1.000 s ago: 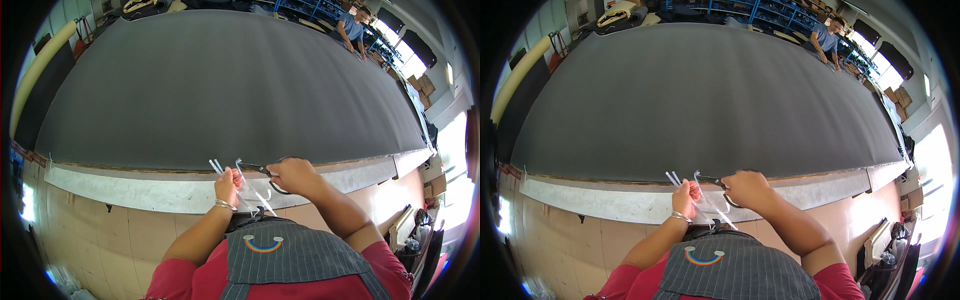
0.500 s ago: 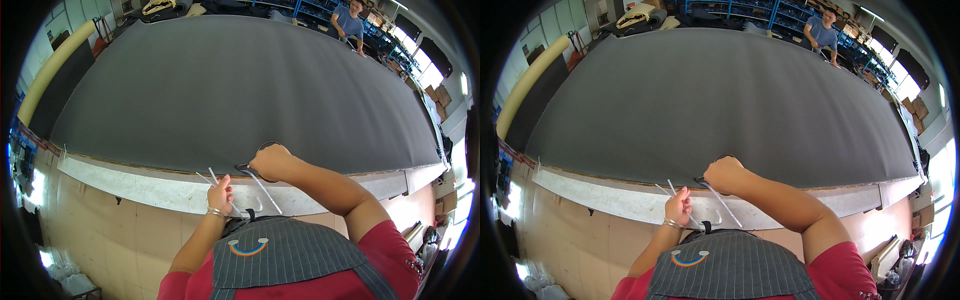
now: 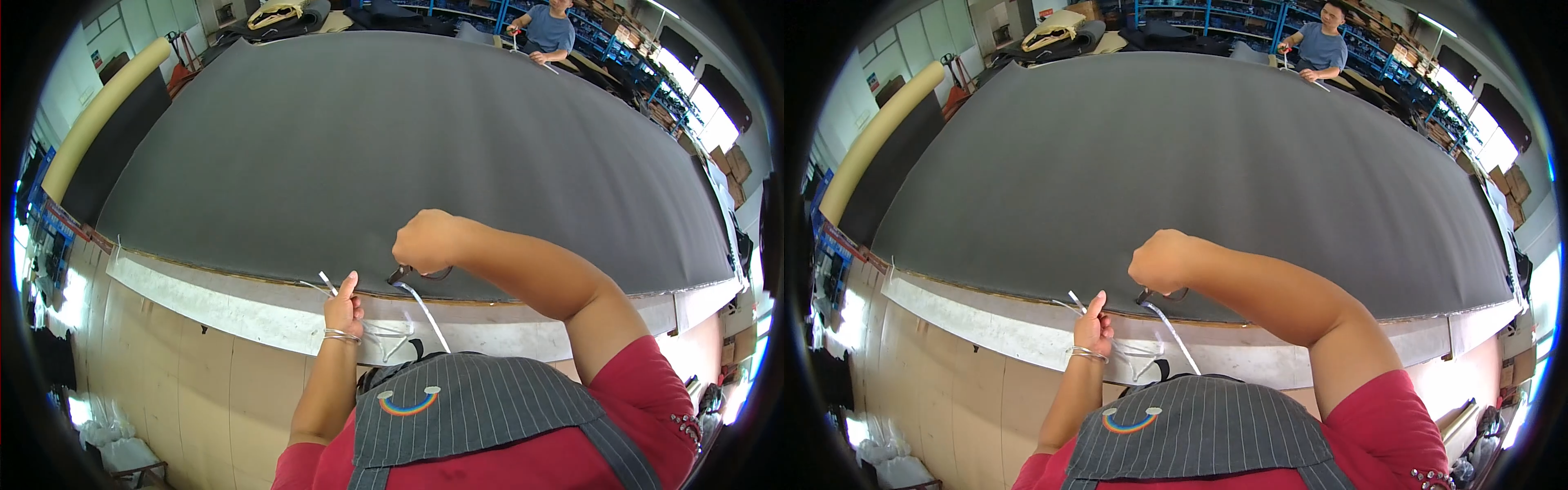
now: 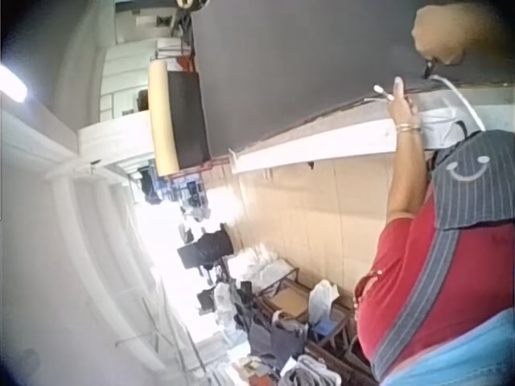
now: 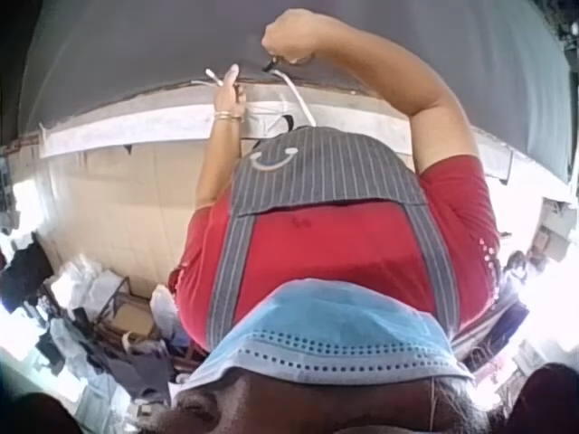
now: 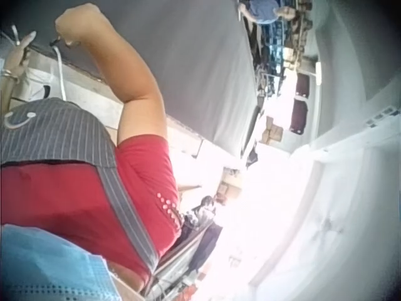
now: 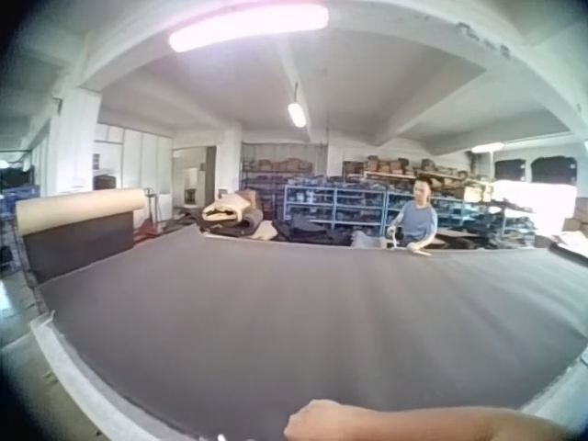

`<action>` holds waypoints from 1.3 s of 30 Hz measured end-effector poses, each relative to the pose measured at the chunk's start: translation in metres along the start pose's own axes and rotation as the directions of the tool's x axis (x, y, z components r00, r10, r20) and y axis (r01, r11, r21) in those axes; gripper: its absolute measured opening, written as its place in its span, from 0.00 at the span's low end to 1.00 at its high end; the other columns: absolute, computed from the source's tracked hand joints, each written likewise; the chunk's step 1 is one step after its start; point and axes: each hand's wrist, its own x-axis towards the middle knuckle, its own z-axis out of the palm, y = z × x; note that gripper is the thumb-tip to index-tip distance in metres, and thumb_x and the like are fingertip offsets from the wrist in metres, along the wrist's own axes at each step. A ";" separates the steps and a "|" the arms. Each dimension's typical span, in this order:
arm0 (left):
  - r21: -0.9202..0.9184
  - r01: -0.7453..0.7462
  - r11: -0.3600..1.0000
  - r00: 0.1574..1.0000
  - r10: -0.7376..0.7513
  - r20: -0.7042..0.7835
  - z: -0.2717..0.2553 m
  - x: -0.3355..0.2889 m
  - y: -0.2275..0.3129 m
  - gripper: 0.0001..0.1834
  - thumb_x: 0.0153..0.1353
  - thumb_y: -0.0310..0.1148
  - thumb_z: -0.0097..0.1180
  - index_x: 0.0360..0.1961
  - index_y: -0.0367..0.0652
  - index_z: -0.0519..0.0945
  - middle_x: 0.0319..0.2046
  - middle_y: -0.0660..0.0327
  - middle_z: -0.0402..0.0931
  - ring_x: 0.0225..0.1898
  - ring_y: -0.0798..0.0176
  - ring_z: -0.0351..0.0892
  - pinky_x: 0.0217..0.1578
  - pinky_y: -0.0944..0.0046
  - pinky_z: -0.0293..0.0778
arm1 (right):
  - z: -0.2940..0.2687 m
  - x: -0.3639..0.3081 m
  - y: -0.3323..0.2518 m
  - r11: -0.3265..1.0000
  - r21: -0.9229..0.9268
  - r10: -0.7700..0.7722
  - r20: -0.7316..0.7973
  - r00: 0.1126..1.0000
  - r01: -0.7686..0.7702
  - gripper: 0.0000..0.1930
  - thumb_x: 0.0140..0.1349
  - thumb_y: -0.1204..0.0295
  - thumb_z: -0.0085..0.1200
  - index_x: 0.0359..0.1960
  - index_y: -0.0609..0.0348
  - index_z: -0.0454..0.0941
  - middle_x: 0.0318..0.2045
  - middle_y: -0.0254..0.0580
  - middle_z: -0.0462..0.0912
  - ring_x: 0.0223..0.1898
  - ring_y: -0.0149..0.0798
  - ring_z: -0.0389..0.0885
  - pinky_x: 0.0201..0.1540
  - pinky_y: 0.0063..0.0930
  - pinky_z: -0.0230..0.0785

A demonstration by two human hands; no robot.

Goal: Cutting plastic reinforcement strips and preparing them alongside a large stack of shoe or garment material.

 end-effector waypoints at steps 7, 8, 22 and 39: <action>0.021 -0.094 0.995 0.993 0.092 0.080 0.005 -0.009 0.005 0.14 0.47 0.38 0.68 0.24 0.48 0.73 0.18 0.70 0.68 0.17 0.76 0.66 0.13 0.77 0.54 | 0.028 0.035 0.051 0.900 0.436 -0.071 0.110 0.991 0.016 0.17 0.42 0.67 0.61 0.37 0.55 0.82 0.27 0.39 0.83 0.32 0.41 0.80 0.29 0.35 0.69; -0.003 -0.098 0.995 0.992 0.098 0.077 0.004 -0.009 0.005 0.15 0.45 0.37 0.70 0.24 0.44 0.74 0.18 0.67 0.68 0.17 0.75 0.67 0.13 0.77 0.55 | 0.031 0.038 0.055 0.849 0.528 -0.091 0.131 0.987 0.008 0.19 0.42 0.66 0.62 0.40 0.55 0.81 0.28 0.39 0.83 0.31 0.38 0.80 0.28 0.32 0.69; 0.201 -0.299 0.933 0.953 0.280 0.115 0.006 0.010 -0.028 0.16 0.45 0.35 0.68 0.26 0.43 0.71 0.16 0.68 0.67 0.12 0.75 0.64 0.09 0.75 0.56 | 0.019 0.007 0.014 0.932 0.358 0.000 0.155 0.988 -0.056 0.17 0.46 0.66 0.57 0.40 0.55 0.81 0.35 0.43 0.82 0.40 0.46 0.80 0.40 0.40 0.71; -0.079 0.193 0.978 0.804 -0.112 0.584 -0.002 0.016 -0.062 0.02 0.56 0.24 0.48 0.27 0.40 0.72 0.20 0.61 0.68 0.20 0.67 0.68 0.16 0.69 0.60 | 0.105 -0.098 0.041 0.717 0.500 0.629 -0.161 0.761 -0.486 0.20 0.55 0.62 0.55 0.49 0.49 0.74 0.40 0.45 0.79 0.45 0.47 0.76 0.45 0.40 0.68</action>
